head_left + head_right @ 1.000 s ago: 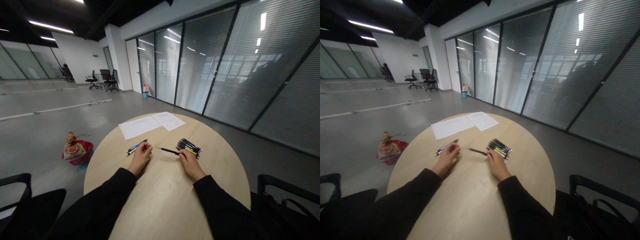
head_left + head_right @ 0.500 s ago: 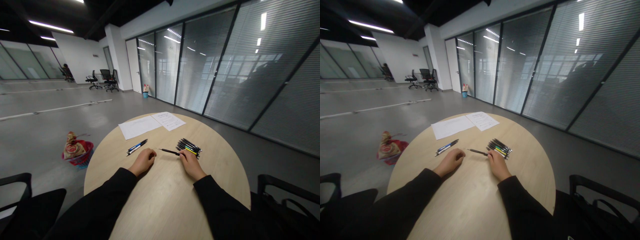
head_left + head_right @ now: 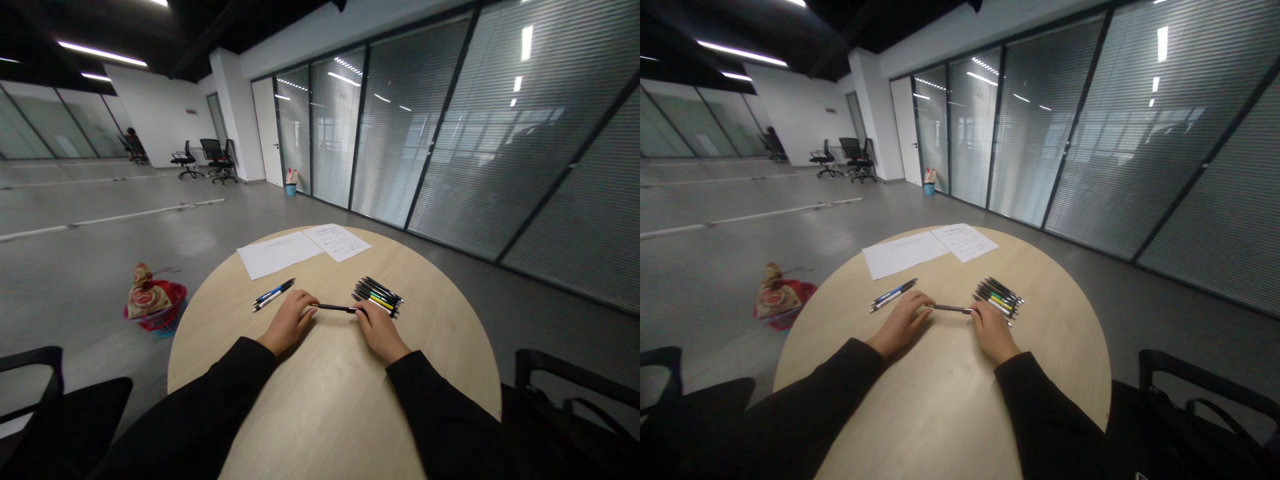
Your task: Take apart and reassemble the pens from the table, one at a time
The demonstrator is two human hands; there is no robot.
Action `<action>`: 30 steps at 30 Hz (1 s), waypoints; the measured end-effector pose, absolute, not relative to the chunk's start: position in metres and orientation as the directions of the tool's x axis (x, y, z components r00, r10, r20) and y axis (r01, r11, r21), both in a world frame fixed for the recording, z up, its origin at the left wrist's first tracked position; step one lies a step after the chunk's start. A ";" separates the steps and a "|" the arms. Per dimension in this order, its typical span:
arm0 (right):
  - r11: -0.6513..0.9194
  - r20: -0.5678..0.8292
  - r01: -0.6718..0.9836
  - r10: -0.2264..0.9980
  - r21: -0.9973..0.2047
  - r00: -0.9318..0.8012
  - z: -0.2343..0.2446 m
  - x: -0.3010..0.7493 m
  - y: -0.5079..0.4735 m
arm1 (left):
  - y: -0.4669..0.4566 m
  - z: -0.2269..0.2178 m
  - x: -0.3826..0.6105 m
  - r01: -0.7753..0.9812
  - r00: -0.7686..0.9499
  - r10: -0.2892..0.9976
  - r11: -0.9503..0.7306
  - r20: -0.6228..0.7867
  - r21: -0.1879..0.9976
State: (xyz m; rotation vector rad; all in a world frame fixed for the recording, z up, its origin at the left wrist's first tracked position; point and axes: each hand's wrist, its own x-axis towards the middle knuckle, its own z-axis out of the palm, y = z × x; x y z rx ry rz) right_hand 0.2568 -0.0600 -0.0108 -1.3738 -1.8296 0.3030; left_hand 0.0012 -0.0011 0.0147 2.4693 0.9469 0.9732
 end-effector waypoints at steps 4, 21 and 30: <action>0.388 0.469 0.679 0.880 -0.623 -0.073 -0.011 0.257 -0.060 | 0.000 0.013 0.001 0.468 0.553 0.681 -0.731 0.481 0.497; 0.222 0.439 0.862 0.899 -0.455 0.000 -0.019 0.262 -0.056 | 0.018 0.001 -0.014 0.668 0.392 0.764 -0.619 0.512 0.412; 0.242 0.424 0.910 0.902 -0.337 -0.083 -0.013 0.253 -0.064 | 0.002 0.007 0.002 0.536 0.501 0.721 -0.693 0.480 0.482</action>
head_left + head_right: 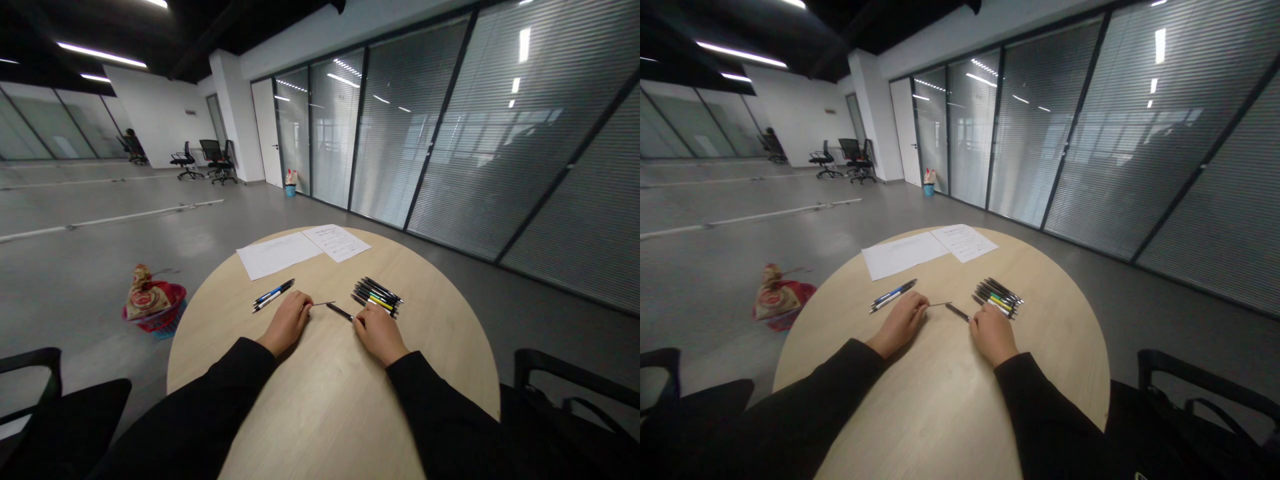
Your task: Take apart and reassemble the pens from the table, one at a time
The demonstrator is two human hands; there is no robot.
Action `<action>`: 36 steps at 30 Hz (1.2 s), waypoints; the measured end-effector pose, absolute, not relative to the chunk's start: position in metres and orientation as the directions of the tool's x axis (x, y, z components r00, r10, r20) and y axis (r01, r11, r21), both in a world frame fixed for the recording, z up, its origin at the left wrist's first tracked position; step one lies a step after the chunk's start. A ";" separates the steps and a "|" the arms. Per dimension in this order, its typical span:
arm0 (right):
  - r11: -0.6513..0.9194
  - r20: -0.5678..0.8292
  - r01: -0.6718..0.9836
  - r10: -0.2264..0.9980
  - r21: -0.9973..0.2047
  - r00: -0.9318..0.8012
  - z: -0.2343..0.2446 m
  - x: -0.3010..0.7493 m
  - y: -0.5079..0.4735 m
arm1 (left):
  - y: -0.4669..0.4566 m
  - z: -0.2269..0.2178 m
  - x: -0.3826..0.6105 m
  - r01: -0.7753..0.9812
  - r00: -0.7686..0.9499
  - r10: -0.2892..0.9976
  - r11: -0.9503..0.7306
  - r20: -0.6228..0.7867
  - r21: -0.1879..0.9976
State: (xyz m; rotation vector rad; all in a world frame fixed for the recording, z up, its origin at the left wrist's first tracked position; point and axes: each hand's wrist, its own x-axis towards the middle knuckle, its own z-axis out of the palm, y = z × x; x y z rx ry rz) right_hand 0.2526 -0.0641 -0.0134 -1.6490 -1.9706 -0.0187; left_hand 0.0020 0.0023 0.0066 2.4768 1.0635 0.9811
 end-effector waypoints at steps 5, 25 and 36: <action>0.316 0.478 0.838 0.875 -0.444 -0.077 -0.007 0.250 -0.065 | -0.004 0.012 0.006 0.438 0.595 0.669 -0.735 0.445 0.518; 0.285 0.442 0.894 0.890 -0.344 -0.114 -0.010 0.239 -0.069 | 0.018 0.003 0.003 0.645 0.368 0.823 -0.561 0.432 0.518; 0.265 0.390 0.910 0.912 -0.320 -0.128 -0.011 0.232 -0.072 | 0.018 0.005 0.007 0.711 0.364 0.870 -0.491 0.334 0.503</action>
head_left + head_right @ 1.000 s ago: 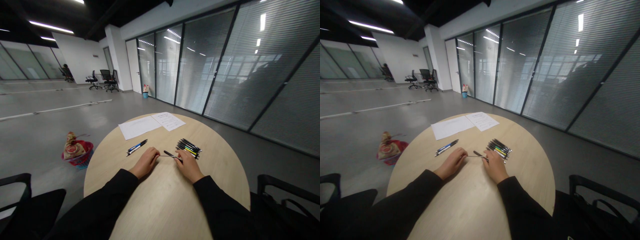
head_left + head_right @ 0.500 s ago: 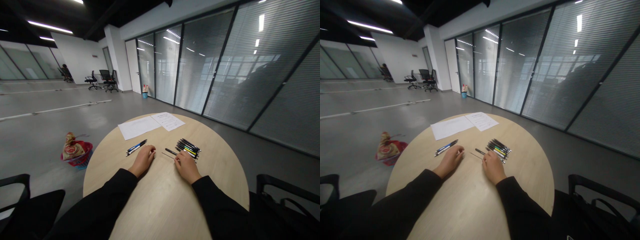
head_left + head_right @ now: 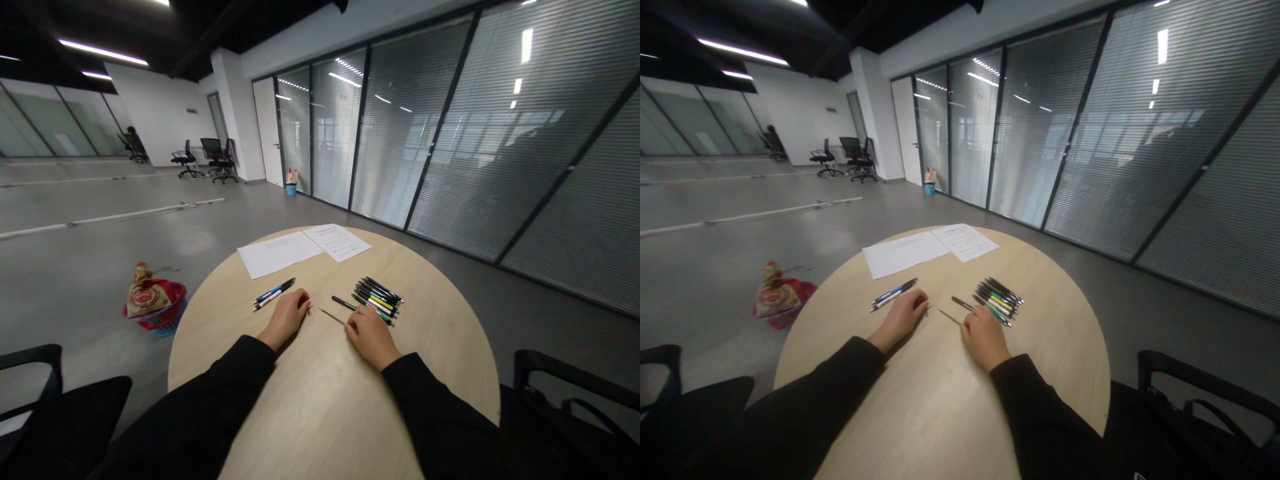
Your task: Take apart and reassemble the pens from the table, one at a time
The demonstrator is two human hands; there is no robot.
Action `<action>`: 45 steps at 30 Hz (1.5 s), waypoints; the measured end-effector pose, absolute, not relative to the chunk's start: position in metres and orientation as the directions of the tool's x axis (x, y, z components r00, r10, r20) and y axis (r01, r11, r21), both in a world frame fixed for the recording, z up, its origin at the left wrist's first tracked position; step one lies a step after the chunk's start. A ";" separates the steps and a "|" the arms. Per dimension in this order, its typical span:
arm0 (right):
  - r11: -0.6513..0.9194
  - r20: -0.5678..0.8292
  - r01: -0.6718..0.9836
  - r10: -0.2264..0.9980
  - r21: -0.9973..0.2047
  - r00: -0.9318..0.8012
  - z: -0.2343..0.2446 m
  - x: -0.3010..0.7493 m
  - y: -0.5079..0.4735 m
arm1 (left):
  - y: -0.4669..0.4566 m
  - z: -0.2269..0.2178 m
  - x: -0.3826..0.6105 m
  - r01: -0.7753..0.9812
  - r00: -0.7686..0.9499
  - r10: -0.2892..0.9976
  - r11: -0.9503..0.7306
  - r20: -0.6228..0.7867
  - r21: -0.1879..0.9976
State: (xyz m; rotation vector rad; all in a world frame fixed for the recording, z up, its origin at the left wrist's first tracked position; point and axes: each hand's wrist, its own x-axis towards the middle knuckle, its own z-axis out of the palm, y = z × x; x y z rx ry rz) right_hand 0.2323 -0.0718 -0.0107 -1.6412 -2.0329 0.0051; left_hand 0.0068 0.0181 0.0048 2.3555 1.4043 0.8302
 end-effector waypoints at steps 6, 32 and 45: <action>0.271 0.450 0.899 0.888 -0.343 -0.096 -0.012 0.245 -0.066 | 0.020 0.002 -0.006 0.765 0.349 0.876 -0.472 0.334 0.438; 0.179 0.409 0.920 0.912 -0.348 -0.022 -0.021 0.269 -0.058 | 0.026 0.000 -0.028 0.758 0.405 0.868 -0.494 0.285 0.427; 0.193 0.416 0.920 0.909 -0.340 -0.037 -0.018 0.260 -0.060 | -0.002 0.011 0.015 0.595 0.715 0.578 -0.798 0.393 0.090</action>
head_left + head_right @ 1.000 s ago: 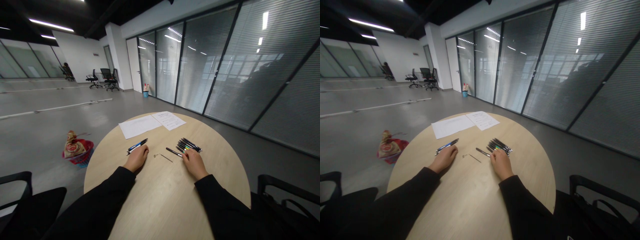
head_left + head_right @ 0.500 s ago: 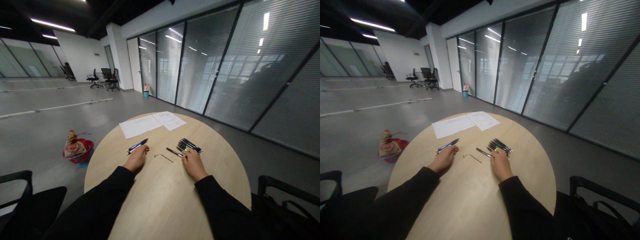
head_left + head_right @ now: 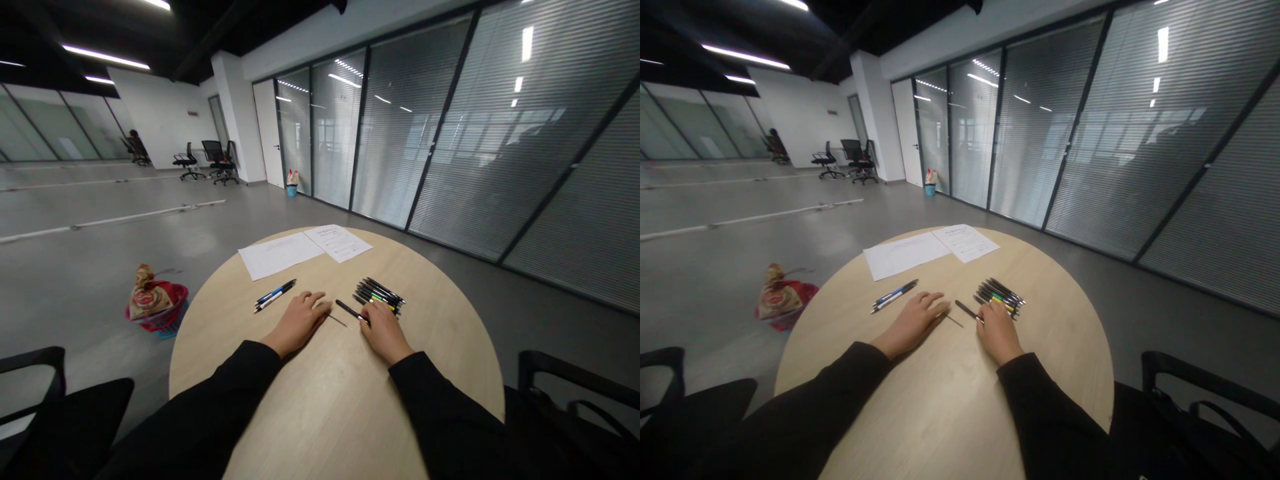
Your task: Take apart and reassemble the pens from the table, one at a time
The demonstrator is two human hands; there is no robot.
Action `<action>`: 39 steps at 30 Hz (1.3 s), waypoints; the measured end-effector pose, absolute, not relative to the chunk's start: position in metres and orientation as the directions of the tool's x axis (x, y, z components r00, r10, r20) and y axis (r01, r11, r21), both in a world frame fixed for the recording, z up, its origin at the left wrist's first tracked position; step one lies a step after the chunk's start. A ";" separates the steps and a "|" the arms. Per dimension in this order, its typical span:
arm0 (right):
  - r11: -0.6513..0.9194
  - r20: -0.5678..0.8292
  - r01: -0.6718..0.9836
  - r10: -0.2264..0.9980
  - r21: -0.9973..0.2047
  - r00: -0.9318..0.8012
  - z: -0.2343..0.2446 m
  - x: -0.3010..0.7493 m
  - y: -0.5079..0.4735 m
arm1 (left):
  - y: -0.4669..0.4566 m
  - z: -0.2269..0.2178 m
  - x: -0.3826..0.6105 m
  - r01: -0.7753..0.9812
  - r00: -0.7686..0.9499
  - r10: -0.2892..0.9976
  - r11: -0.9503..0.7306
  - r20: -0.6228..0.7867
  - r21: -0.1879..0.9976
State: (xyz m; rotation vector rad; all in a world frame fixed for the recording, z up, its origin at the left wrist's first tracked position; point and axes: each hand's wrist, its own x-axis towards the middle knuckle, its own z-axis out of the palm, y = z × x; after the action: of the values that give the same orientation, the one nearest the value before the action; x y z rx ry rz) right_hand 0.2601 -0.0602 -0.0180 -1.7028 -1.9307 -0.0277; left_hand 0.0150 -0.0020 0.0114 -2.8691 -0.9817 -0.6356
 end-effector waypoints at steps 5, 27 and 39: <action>0.198 0.407 0.932 0.912 -0.303 -0.062 -0.021 0.258 -0.059 | 0.001 0.008 0.018 0.565 0.751 0.537 -0.824 0.385 0.046; 0.140 0.409 0.889 0.911 -0.436 0.057 -0.019 0.263 -0.059 | -0.002 0.015 0.012 0.617 0.702 0.574 -0.786 0.422 0.043; 0.236 0.456 0.814 0.889 -0.532 0.041 -0.017 0.264 -0.058 | 0.008 0.011 -0.004 0.685 0.568 0.673 -0.706 0.474 0.181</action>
State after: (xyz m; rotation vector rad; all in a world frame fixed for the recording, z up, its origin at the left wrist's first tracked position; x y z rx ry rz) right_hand 0.2641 -0.0580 -0.0171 -1.5772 -1.7681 0.1289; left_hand -0.0044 0.0078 0.0115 -2.7614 -1.1954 -0.8198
